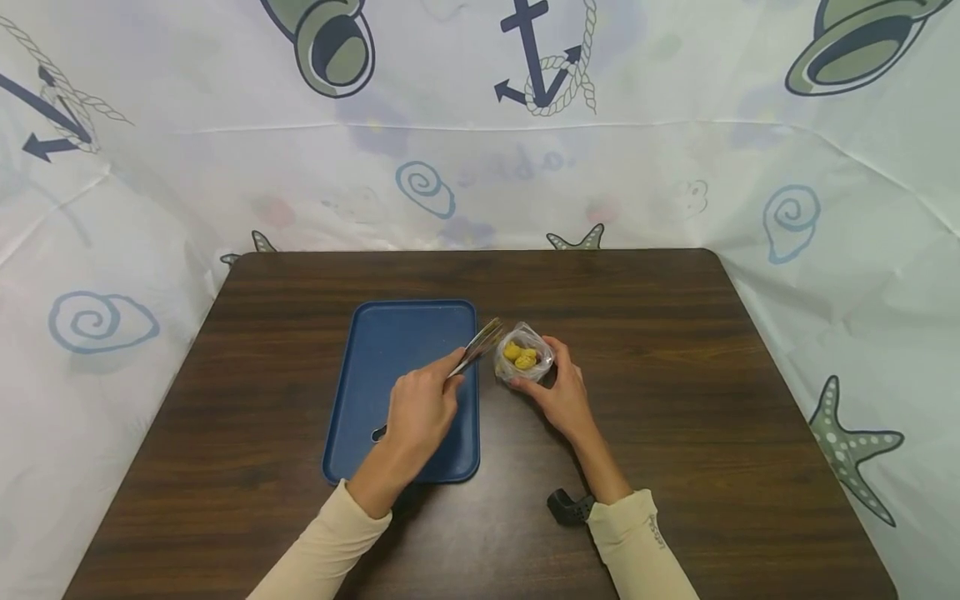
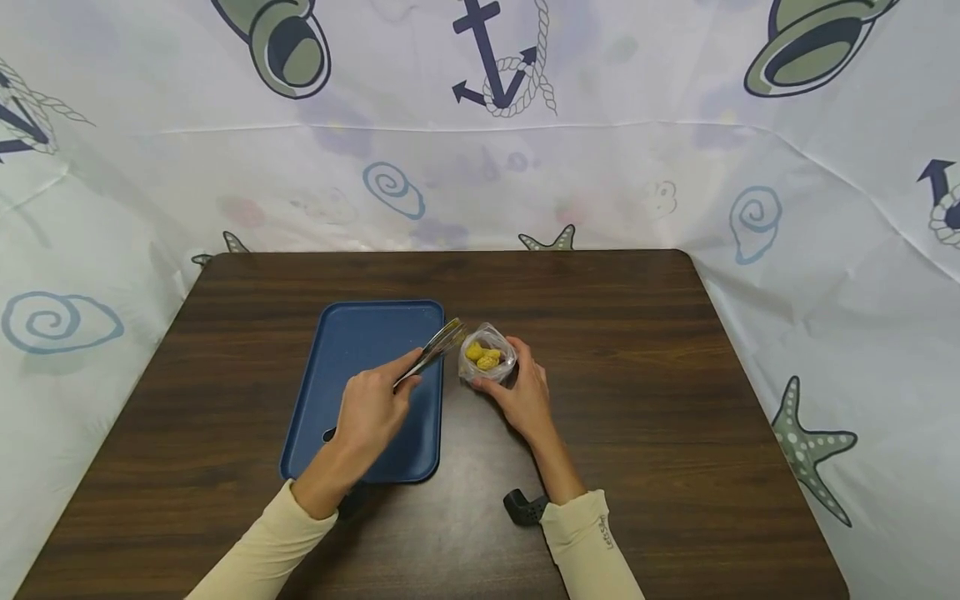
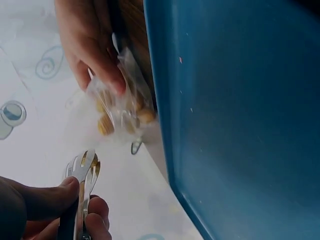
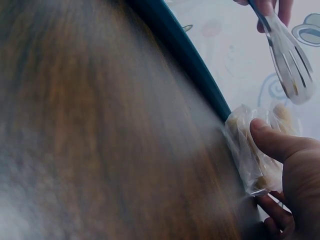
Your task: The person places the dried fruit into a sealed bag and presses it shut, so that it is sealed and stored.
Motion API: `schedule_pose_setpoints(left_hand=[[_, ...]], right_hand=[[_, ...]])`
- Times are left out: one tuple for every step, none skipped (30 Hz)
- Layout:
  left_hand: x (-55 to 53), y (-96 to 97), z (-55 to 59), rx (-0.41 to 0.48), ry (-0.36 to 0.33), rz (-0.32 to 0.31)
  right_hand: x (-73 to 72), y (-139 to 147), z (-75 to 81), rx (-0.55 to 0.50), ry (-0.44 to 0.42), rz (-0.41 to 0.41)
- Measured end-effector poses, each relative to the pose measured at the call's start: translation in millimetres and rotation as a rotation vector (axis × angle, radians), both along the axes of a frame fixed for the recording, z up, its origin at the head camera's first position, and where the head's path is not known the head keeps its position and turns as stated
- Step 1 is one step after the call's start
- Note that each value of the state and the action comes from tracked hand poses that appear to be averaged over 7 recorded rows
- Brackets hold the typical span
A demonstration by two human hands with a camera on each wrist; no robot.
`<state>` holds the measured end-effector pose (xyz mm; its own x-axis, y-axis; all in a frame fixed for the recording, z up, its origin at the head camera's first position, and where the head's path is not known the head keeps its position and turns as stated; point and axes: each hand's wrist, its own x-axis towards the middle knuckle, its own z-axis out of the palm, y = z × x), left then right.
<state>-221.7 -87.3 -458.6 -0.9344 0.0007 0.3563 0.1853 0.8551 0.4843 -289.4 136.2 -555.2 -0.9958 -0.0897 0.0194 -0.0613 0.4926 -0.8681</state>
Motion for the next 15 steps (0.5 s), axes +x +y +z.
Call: schedule_pose_setpoints(left_hand=[[-0.7, 2.2, -0.1, -0.003, 0.003, -0.011], [-1.3, 4.1, 0.0, -0.007, 0.006, -0.020], [-2.0, 6.2, 0.0, -0.013, 0.011, -0.028], [-2.6, 8.0, -0.4, -0.019, 0.016, -0.036], [-3.3, 9.9, -0.5, -0.025, 0.022, -0.046], [-4.1, 11.8, -0.5, -0.029, 0.029, -0.052], [-5.1, 13.7, -0.6, -0.037, 0.034, -0.060], [-5.8, 15.4, -0.4, -0.041, 0.038, -0.064], [-6.8, 17.1, -0.7, -0.045, 0.044, -0.069], [-7.7, 18.7, -0.9, -0.047, 0.046, -0.075], [-8.7, 20.3, -1.3, -0.048, 0.049, -0.080], [-9.7, 21.7, -1.8, -0.046, 0.047, -0.083], [-10.5, 22.9, -2.1, -0.047, 0.042, -0.087], [-11.0, 23.9, -2.3, -0.046, 0.037, -0.091], [-11.6, 24.7, -2.6, -0.046, 0.031, -0.094]], right_hand=[[-0.1, 0, 0.1, -0.002, -0.002, -0.001], [0.0, 1, 0.1, -0.001, -0.004, -0.001], [-0.1, 1, 0.1, 0.000, -0.006, -0.001], [0.0, 1, 0.2, 0.000, -0.008, -0.001], [-0.1, 1, 0.2, 0.000, -0.007, -0.001], [-0.2, 2, 0.1, 0.000, -0.006, -0.001], [-0.3, 2, 0.2, -0.003, -0.007, -0.002], [-0.6, 2, 0.3, -0.003, -0.005, -0.002], [-1.0, 2, 0.5, -0.004, -0.004, -0.002], [-1.3, 2, 0.7, -0.005, -0.003, -0.002], [-1.8, 2, 0.7, -0.007, 0.001, -0.001], [-2.2, 2, 0.5, -0.009, 0.003, -0.002], [-2.5, 2, 0.3, -0.008, 0.003, -0.001], [-2.9, 2, -0.1, -0.004, 0.004, -0.001], [-3.2, 2, -0.3, -0.003, 0.005, -0.001]])
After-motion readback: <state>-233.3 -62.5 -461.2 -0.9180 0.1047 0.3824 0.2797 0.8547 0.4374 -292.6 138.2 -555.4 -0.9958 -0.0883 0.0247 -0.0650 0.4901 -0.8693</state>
